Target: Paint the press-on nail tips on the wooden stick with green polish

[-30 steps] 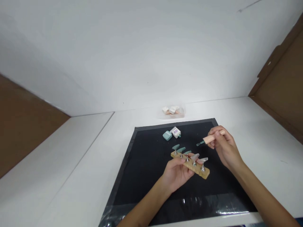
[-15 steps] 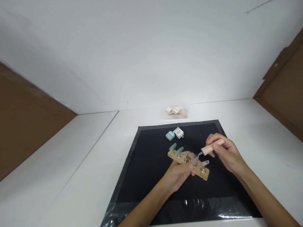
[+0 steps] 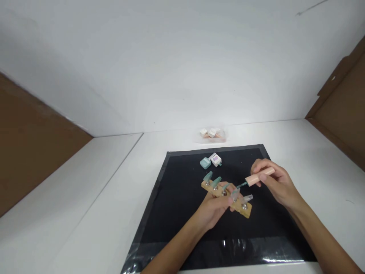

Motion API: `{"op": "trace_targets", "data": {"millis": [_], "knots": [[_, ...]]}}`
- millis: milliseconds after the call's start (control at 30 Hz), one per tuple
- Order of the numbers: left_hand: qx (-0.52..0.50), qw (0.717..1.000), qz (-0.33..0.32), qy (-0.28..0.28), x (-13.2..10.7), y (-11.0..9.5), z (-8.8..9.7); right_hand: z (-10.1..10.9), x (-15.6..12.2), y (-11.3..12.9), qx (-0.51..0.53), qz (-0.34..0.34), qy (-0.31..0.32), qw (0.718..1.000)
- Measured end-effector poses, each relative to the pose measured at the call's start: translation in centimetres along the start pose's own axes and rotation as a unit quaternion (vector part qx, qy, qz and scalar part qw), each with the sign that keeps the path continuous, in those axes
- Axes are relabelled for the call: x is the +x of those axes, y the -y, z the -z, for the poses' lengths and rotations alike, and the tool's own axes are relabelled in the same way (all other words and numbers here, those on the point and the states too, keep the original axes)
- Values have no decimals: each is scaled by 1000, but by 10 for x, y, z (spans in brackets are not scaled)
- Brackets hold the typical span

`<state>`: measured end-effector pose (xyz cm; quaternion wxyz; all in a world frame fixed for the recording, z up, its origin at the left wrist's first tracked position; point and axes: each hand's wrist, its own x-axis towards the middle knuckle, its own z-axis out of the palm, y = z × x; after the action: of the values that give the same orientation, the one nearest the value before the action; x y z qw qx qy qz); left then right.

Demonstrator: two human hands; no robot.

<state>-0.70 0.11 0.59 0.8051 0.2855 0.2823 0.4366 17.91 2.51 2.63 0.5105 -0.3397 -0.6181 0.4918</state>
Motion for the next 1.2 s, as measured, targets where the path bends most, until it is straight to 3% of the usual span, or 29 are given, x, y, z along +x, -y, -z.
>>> {"op": "trace_targets", "data": {"millis": [333,667,833,1200], "knots": [[35,999,-29,3,-1,-5,-4,-2,2,1,20,-84,40,995],[74,996,-58,6,-4,-6,-4,-2,3,2,55,-98,46,993],[77,995,-59,-11,-4,-7,-5,0,3,2,28,-74,26,997],[79,995,-59,-11,-4,-8,-5,1,6,5,5,-30,73,997]]}}
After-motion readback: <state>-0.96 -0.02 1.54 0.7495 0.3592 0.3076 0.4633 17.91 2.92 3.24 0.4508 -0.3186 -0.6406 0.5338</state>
